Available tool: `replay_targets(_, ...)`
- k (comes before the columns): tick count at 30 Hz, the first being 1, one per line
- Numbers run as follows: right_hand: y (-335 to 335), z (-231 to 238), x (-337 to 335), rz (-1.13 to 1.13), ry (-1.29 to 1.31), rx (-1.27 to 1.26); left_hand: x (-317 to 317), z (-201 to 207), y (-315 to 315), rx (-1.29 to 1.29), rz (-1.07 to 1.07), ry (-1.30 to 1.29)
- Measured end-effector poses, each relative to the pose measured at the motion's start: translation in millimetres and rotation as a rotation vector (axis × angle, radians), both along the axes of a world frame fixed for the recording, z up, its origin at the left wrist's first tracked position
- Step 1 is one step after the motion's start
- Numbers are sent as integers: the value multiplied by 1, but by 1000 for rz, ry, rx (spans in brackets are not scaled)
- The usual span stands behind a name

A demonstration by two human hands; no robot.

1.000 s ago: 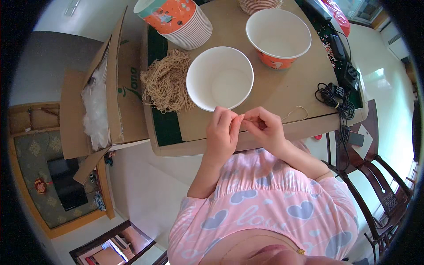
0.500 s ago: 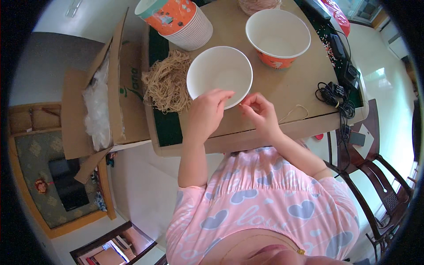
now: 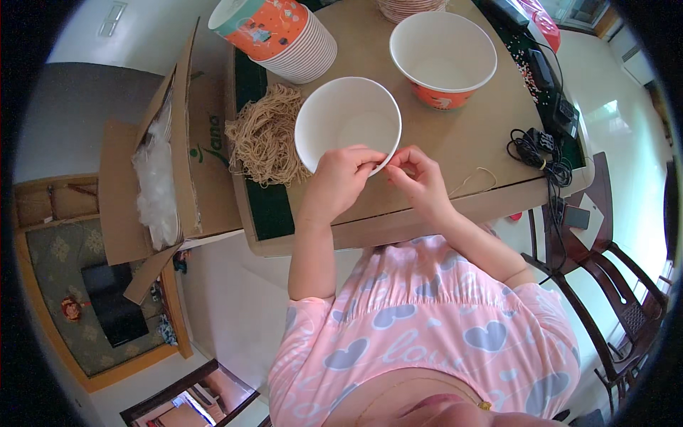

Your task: Attaching string handles to decorative Halloween-themed paper cups.

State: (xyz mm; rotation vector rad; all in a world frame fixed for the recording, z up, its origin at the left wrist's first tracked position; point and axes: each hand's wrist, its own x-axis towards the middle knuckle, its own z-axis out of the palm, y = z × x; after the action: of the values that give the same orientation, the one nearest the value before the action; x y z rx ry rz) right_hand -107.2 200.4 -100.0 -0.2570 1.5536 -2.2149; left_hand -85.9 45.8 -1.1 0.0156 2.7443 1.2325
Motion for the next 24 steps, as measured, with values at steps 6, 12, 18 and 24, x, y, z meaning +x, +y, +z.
replay_targets(6,1,1,-2,6,41,25,0,-3,-1,-26,-30,31)
replay_targets(12,1,2,-1,-18,63,23,2,2,5,-159,18,70)
replay_targets(18,10,22,9,-28,88,34,2,2,5,22,270,107)
replay_targets(24,12,91,18,344,1051,419,-3,8,-12,528,248,-262)
